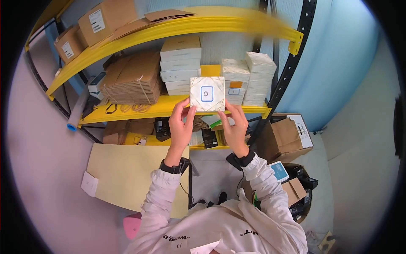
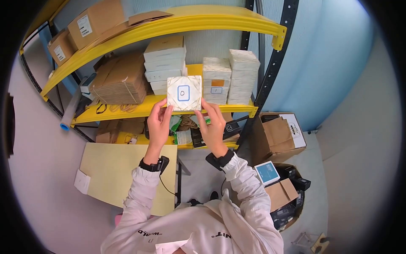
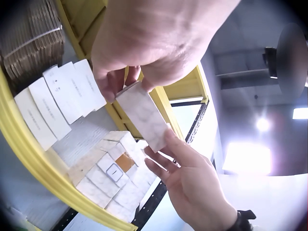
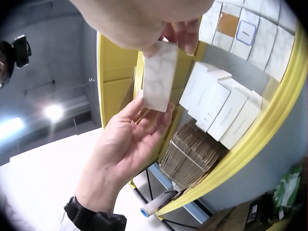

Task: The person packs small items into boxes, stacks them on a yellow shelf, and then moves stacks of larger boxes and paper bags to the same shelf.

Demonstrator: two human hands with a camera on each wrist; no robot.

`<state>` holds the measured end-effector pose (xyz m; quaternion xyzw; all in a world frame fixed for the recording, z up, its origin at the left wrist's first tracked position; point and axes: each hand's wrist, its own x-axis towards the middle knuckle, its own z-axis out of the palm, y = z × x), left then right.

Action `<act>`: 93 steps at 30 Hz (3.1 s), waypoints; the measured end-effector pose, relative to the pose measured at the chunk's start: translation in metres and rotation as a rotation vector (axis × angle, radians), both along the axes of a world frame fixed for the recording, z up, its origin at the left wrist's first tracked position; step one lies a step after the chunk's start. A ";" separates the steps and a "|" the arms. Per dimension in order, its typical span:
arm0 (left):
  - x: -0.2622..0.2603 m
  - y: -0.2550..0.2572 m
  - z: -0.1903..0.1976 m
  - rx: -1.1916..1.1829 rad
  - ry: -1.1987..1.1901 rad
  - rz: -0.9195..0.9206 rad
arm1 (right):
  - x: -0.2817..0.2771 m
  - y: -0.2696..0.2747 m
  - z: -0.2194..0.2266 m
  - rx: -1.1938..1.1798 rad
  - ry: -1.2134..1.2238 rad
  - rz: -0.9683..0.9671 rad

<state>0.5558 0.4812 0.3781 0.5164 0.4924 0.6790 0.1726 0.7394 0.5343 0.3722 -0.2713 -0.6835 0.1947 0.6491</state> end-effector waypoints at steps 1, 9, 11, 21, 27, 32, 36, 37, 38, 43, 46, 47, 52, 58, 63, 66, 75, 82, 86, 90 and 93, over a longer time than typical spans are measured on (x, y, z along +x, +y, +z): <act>0.005 0.008 0.006 0.025 0.039 0.005 | 0.008 0.008 0.005 0.047 -0.016 -0.033; 0.035 0.068 0.042 0.122 0.151 -0.017 | 0.044 0.062 0.047 0.147 0.039 -0.072; 0.038 0.081 0.048 0.111 0.169 0.002 | 0.049 0.076 0.052 0.173 0.042 -0.078; 0.056 0.135 0.072 0.175 0.263 0.075 | 0.061 0.135 0.065 0.142 0.043 -0.096; 0.058 0.161 0.067 0.166 0.326 0.093 | 0.064 0.157 0.062 0.084 0.025 -0.117; 0.057 0.177 0.062 0.156 0.352 0.124 | 0.063 0.167 0.060 0.042 0.016 -0.127; 0.056 0.184 0.059 0.142 0.362 0.128 | 0.061 0.172 0.056 0.041 0.046 -0.130; 0.057 0.185 0.058 0.128 0.356 0.122 | 0.061 0.172 0.056 0.031 0.043 -0.138; 0.057 0.185 0.057 0.113 0.351 0.118 | 0.061 0.173 0.054 0.028 0.042 -0.135; 0.057 0.189 0.050 0.075 0.358 0.118 | 0.060 0.176 0.048 0.009 0.048 -0.157; 0.056 0.189 0.047 0.074 0.370 0.113 | 0.061 0.175 0.042 -0.028 0.088 -0.116; 0.057 0.189 0.047 0.078 0.366 0.106 | 0.062 0.176 0.041 -0.030 0.081 -0.119; 0.055 0.188 0.032 0.024 0.323 0.067 | 0.068 0.166 0.023 -0.099 0.072 -0.089; 0.044 0.183 -0.047 -0.194 0.279 -0.009 | 0.094 0.162 -0.046 -0.246 0.105 -0.214; 0.050 0.183 -0.109 -0.287 0.298 -0.041 | 0.110 0.160 -0.097 -0.280 -0.029 -0.374; 0.061 0.181 -0.106 -0.282 0.299 -0.053 | 0.113 0.164 -0.115 -0.161 -0.145 -0.518; 0.065 0.192 -0.103 -0.263 0.313 0.106 | 0.111 0.182 -0.124 -0.203 -0.138 -0.350; 0.066 0.197 -0.104 -0.251 0.414 0.160 | 0.114 0.183 -0.120 -0.255 -0.146 -0.330; 0.066 0.196 -0.100 -0.225 0.465 0.170 | 0.114 0.183 -0.119 -0.301 -0.134 -0.298; 0.063 0.197 -0.096 -0.334 0.384 0.086 | 0.111 0.185 -0.121 -0.245 -0.145 -0.367; 0.059 0.197 -0.096 -0.368 0.358 0.028 | 0.112 0.186 -0.123 -0.247 -0.158 -0.355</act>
